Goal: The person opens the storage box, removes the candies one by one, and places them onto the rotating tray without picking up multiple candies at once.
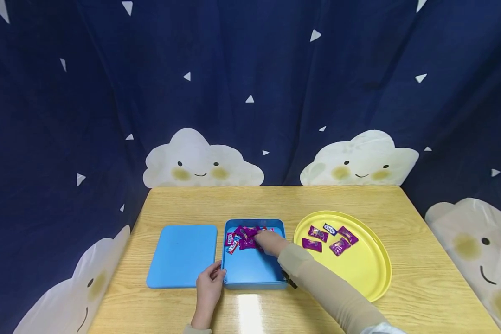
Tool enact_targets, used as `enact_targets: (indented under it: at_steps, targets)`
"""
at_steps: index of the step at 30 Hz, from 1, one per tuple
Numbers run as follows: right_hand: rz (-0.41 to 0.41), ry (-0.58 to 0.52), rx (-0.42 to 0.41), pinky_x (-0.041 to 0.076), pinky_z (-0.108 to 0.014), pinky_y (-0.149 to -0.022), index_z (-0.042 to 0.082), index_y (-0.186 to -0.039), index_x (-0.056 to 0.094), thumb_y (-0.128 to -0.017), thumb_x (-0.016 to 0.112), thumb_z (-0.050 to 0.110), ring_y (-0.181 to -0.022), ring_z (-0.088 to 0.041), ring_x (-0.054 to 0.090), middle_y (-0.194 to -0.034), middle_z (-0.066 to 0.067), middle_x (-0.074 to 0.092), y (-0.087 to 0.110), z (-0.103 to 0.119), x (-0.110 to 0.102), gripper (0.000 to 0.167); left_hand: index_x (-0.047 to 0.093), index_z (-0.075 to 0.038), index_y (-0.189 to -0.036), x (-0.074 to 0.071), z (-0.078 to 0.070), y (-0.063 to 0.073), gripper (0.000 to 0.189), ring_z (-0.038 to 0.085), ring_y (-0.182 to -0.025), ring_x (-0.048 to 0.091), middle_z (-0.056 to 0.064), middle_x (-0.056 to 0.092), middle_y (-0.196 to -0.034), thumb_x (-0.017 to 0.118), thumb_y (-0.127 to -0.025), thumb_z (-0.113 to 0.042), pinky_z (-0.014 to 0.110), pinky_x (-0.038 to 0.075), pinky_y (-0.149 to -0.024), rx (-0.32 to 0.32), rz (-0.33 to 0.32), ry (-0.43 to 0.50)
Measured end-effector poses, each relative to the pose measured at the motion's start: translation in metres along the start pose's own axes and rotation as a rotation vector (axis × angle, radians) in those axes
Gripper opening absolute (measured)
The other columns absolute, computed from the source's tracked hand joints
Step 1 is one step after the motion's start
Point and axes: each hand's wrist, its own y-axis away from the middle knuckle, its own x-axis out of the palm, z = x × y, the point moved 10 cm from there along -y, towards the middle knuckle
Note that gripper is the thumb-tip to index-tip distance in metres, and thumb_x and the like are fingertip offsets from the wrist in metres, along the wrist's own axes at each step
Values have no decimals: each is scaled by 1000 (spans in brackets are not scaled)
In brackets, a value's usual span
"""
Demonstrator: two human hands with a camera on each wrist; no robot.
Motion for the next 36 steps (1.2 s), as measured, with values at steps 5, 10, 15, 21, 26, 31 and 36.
enact_targets:
  at_steps: [5, 10, 15, 21, 26, 31, 36]
  targets:
    - [-7, -6, -6, 52, -28, -72, 11, -79, 63, -82, 65, 4, -69, -14, 54, -76, -2, 60, 3, -3, -2, 8, 60, 11, -111, 1, 1, -1, 29, 28, -86, 64, 24, 64, -97, 60, -84, 3, 26, 55, -66, -7, -1, -12]
    - [9, -43, -3, 51, -25, -68, 11, -76, 63, -78, 69, 4, -64, -12, 50, -70, 1, 58, 4, -7, -1, 10, 60, 10, -111, 1, 1, -1, 29, 28, -86, 64, 23, 65, -98, 60, -84, 2, 26, 55, -66, -13, -3, -18]
    - [6, -122, 8, 48, -25, -66, 11, -79, 62, -75, 72, 4, -66, -12, 48, -71, 2, 54, 8, -11, -13, 13, 60, 10, -112, 2, 0, -1, 29, 28, -86, 64, 23, 64, -98, 60, -84, 2, 26, 55, -65, -11, -2, -17]
    - [-72, -227, 0, 46, -26, -65, 9, -84, 59, -77, 71, 5, -70, -13, 48, -76, 2, 52, 17, -18, -41, 15, 60, 11, -111, 3, -2, -1, 29, 28, -85, 64, 24, 64, -98, 60, -84, 2, 26, 55, -66, 1, -2, -13]
    - [-156, -336, 13, 45, -27, -64, 8, -85, 57, -77, 70, 3, -70, -13, 47, -76, 2, 51, 31, -35, -57, 15, 59, 11, -111, 3, -1, -1, 29, 29, -85, 64, 25, 64, -98, 60, -84, 2, 26, 55, -66, -3, -6, -15]
    - [-280, -388, 31, 40, -26, -59, 7, -82, 56, -74, 69, 1, -68, -13, 44, -74, 1, 47, 51, -59, -73, 16, 59, 11, -112, 3, 2, -1, 29, 29, -86, 63, 24, 64, -99, 60, -84, 2, 26, 55, -67, -19, -3, -12]
    - [-371, -426, 47, 41, -26, -58, 4, -81, 56, -72, 69, 0, -67, -14, 45, -75, -3, 49, 75, -86, -83, 17, 59, 11, -112, 3, 3, 0, 30, 28, -86, 63, 24, 64, -98, 60, -84, 2, 26, 55, -66, -34, -3, -24]
